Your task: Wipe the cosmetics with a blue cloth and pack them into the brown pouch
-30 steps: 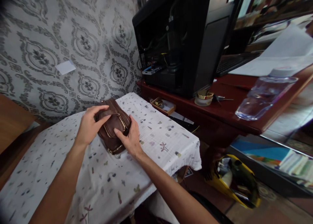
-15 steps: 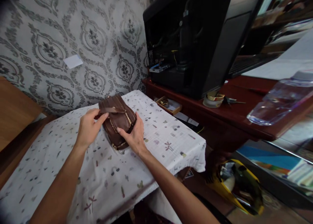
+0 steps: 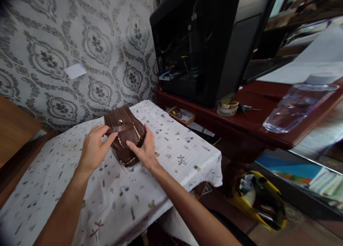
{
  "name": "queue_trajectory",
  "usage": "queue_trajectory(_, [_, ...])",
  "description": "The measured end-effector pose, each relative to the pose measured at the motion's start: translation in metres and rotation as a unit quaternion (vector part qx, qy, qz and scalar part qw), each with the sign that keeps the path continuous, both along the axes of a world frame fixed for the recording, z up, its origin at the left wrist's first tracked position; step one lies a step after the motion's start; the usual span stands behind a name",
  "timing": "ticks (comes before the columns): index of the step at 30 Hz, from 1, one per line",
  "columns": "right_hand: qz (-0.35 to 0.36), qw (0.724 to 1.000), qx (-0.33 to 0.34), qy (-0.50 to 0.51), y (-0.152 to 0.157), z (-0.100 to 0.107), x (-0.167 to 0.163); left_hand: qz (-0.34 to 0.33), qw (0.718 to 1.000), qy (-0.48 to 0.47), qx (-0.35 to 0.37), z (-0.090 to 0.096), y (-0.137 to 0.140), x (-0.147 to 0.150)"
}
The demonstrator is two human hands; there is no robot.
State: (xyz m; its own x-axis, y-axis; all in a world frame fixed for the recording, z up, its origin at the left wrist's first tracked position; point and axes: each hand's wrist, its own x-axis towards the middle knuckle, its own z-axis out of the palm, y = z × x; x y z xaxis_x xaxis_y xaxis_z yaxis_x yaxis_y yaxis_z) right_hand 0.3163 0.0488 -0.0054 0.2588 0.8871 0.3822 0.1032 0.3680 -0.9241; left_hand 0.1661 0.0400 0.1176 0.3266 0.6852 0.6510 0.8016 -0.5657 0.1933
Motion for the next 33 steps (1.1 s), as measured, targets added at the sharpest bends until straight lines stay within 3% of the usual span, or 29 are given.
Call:
queue_trajectory(3, [0.019, 0.999, 0.001, 0.028, 0.001, 0.0, 0.004, 0.02, 0.997, 0.058, 0.034, 0.002, 0.0, 0.016])
queue_trajectory(8, [0.013, 0.998, 0.033, 0.049, 0.006, -0.004, 0.004, 0.005, 0.99, 0.135, 0.028, 0.001, 0.009, 0.044])
queue_trajectory(16, [0.026, 0.996, 0.027, 0.075, 0.006, -0.005, 0.002, 0.02, 0.998, -0.06, -0.025, 0.002, 0.035, 0.052])
queue_trajectory(23, [0.028, 0.998, 0.002, 0.063, 0.008, -0.006, 0.004, -0.046, 0.962, -0.251, -0.096, -0.007, 0.05, 0.051])
queue_trajectory(27, [0.019, 0.998, 0.003, 0.059, 0.01, -0.007, 0.002, -0.049, 0.965, -0.247, -0.077, -0.011, 0.049, 0.051])
queue_trajectory(33, [0.013, 0.998, 0.023, 0.064, 0.013, -0.011, 0.002, -0.035, 0.989, -0.136, 0.038, -0.017, 0.03, 0.056])
